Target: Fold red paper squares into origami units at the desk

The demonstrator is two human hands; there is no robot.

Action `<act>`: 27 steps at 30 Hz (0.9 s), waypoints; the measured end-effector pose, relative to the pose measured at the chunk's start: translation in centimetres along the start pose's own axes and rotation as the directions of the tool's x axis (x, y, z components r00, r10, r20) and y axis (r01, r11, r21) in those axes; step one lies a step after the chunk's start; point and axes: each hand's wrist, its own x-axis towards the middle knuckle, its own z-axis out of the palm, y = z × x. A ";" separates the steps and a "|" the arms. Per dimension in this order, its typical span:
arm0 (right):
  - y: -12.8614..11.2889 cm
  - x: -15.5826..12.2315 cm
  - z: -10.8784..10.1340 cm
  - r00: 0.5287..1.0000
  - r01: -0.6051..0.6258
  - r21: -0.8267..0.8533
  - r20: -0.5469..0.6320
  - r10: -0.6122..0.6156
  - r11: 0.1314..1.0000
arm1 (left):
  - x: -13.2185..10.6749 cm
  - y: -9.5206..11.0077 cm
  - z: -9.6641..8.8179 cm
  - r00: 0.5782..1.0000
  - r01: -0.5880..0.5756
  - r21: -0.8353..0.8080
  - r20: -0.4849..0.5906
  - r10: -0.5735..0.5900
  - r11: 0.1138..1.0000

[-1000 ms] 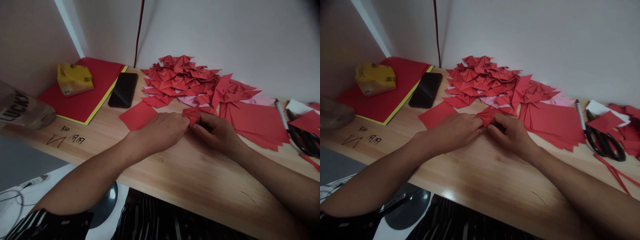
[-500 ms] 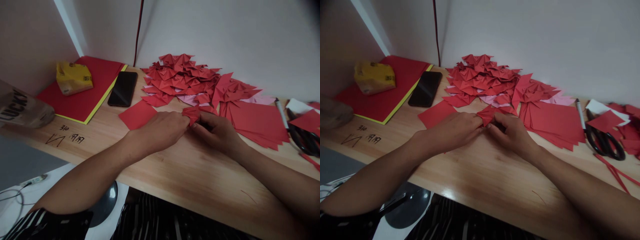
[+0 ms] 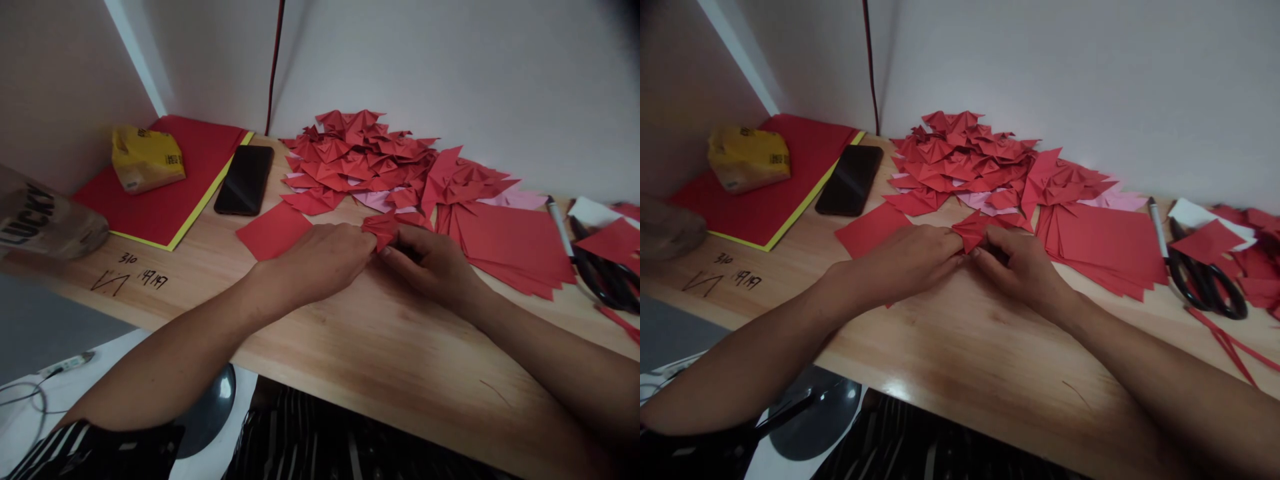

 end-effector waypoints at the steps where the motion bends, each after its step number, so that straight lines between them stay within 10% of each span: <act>1: 0.0 0.0 0.0 1.000 0.001 0.000 -0.001 -0.001 1.000 | 0.0 0.0 0.0 1.000 0.001 0.000 0.002 -0.001 1.000; 27: 0.1 -0.1 0.0 1.000 -0.004 0.044 -0.026 0.005 0.999 | 0.8 0.0 0.2 0.994 0.069 -0.133 -0.072 -0.079 0.989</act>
